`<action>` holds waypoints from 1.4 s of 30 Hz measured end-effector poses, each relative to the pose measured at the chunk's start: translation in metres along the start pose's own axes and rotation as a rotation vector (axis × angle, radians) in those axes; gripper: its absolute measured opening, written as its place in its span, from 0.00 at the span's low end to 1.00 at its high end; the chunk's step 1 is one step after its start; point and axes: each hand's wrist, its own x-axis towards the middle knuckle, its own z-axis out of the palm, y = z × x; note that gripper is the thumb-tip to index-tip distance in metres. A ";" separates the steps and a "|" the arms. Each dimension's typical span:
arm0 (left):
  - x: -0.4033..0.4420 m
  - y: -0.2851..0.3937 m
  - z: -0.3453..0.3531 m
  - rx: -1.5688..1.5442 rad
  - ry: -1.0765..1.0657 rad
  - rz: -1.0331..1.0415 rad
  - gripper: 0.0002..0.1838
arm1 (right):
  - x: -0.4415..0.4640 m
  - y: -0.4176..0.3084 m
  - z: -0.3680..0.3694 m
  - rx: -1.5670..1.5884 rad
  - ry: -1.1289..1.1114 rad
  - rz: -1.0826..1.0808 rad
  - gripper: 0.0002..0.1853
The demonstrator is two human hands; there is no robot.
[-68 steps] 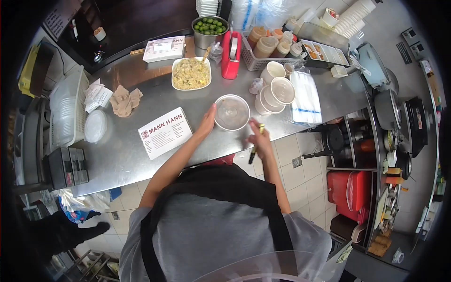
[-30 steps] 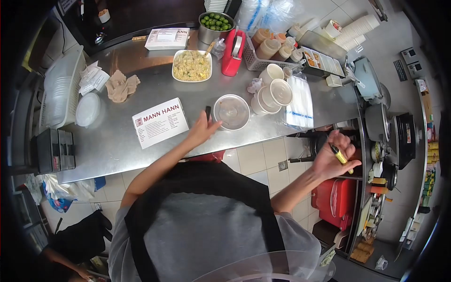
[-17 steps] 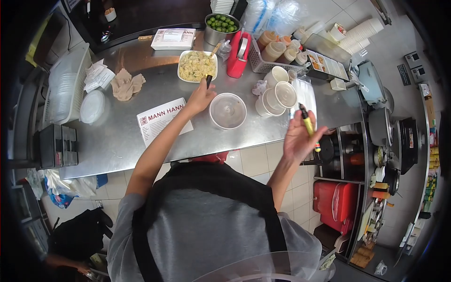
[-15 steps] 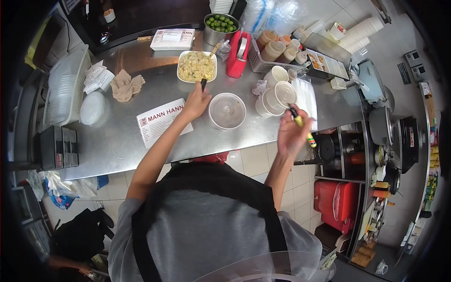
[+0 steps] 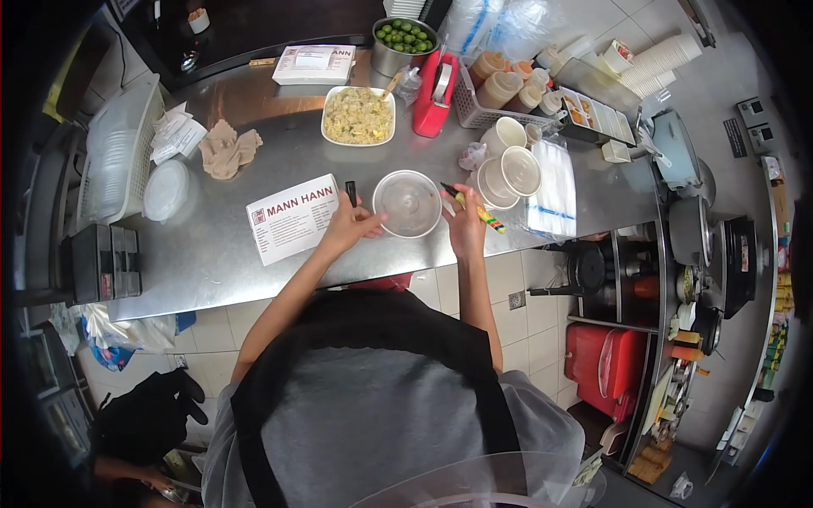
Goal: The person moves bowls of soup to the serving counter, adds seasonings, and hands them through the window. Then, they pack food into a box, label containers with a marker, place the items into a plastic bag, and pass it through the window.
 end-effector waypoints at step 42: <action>0.008 0.010 -0.008 -0.129 -0.024 -0.172 0.33 | 0.028 0.043 0.062 -0.825 -0.243 -0.395 0.11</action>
